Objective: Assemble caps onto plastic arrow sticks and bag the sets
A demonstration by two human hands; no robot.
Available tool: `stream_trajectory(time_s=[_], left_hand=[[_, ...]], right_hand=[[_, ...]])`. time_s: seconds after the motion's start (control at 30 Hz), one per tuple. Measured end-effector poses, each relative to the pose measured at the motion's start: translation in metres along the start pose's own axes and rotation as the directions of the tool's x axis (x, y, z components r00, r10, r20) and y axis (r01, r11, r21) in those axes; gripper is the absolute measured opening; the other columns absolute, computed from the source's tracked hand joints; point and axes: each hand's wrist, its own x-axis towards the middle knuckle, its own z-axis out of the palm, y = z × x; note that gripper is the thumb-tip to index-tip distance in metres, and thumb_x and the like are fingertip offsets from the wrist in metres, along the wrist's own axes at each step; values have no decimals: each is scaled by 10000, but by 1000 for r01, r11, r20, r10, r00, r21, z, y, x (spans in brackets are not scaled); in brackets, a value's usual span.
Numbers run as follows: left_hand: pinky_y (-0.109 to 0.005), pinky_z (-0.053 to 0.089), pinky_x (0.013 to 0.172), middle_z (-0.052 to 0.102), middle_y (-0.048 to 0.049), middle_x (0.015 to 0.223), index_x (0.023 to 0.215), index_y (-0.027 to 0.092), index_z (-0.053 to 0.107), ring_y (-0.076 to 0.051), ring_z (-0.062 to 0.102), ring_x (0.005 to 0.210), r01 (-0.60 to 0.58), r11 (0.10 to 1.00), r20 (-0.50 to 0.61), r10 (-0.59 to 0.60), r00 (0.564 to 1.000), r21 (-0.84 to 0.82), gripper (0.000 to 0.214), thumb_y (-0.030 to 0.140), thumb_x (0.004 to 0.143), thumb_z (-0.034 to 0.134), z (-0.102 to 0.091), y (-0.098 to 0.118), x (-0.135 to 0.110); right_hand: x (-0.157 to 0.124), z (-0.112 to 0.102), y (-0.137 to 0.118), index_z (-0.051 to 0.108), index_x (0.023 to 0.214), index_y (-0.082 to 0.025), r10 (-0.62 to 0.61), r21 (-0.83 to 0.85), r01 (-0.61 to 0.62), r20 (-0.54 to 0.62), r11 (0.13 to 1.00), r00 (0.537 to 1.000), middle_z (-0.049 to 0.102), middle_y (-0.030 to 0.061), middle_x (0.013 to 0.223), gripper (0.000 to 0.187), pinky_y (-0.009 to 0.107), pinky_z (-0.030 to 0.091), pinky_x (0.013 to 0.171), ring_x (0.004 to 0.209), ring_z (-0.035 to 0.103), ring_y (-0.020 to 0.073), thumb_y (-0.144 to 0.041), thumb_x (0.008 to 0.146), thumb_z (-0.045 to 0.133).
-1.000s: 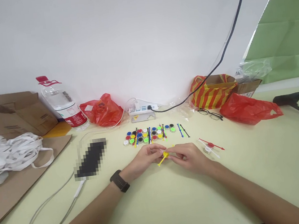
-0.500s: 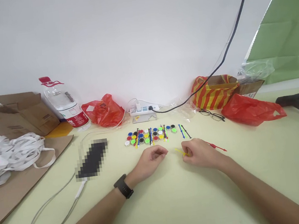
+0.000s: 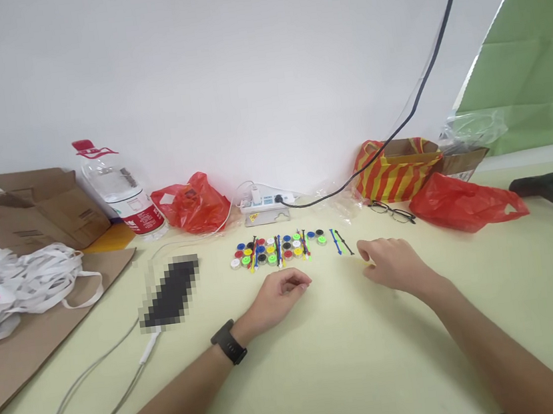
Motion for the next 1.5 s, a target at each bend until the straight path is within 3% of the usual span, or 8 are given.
stream_trajectory(time_s=[0.1, 0.2, 0.33, 0.47, 0.73, 1.13, 1.3, 1.5], left_hand=[[-335, 520, 842, 737, -91, 976, 922, 166, 746, -219, 666, 907, 6, 1000, -1, -6, 1000, 10, 208, 367, 900, 697, 1, 1, 0], [-342, 520, 852, 738, -98, 987, 926, 163, 744, -223, 668, 915, 12, 1000, -2, -12, 1000, 12, 211, 366, 904, 691, 1, 2, 0], [-350, 523, 861, 743, -100, 990, 927, 165, 749, -226, 669, 919, 7, 1000, -3, -7, 1000, 11, 211, 368, 898, 696, 2, 2, 0], [-349, 528, 855, 747, -87, 947, 909, 172, 755, -223, 667, 903, -3, 1000, -12, 4, 1000, 9, 209, 375, 890, 705, 2, 1, 1], [-353, 526, 862, 745, -95, 983, 924, 168, 750, -226, 673, 913, -2, 999, -2, 3, 1000, 33, 214, 371, 901, 687, 2, 2, 1], [-354, 528, 871, 740, -98, 990, 921, 161, 746, -224, 675, 921, 1, 999, -8, -1, 1000, 40, 207, 358, 901, 683, 2, 2, 1], [-365, 533, 884, 742, -97, 999, 928, 161, 743, -228, 677, 938, -5, 999, -2, 5, 1000, 47, 198, 346, 901, 678, 2, 1, 1], [-361, 536, 883, 741, -95, 1012, 942, 164, 742, -223, 679, 938, -10, 999, 3, 9, 1000, 49, 189, 337, 906, 675, 1, -1, 1]], right_hand=[[2, 11, -13, 612, 989, -228, -96, 92, 112, -155, 989, 983, 707, 66, 971, 139, 341, 364, 677, 863, 624, 247, -196, 865, 560], [6, 29, -22, 619, 1143, -204, -195, 81, 222, -257, 972, 946, 684, 124, 1171, 225, 390, 418, 893, 1137, 567, 302, -208, 945, 512], [13, 45, -22, 580, 1286, -198, -209, 59, 231, -258, 971, 943, 624, 146, 1334, 319, 459, 394, 1032, 1310, 453, 345, -340, 1022, 471], [17, 48, -18, 563, 1323, -196, -214, 59, 235, -247, 970, 945, 579, 143, 1422, 365, 493, 359, 1101, 1399, 381, 348, -389, 1053, 408], [17, 41, -15, 652, 1046, -182, -193, 136, 230, -241, 964, 951, 652, 151, 1208, 273, 447, 425, 1022, 1218, 518, 310, -400, 1024, 491], [22, 44, -11, 638, 1082, -167, -127, 216, 195, -293, 957, 948, 627, 143, 1220, 214, 414, 464, 998, 1065, 646, 282, -329, 998, 526], [26, 46, -9, 631, 1115, -200, -56, 375, 231, -422, 898, 905, 629, 117, 1235, 201, 370, 523, 882, 1006, 676, 256, -256, 1011, 469], [27, 51, -14, 651, 1065, -224, -127, 419, 359, -486, 834, 865, 662, 100, 1164, 304, 376, 530, 865, 980, 684, 245, -121, 1002, 371]])
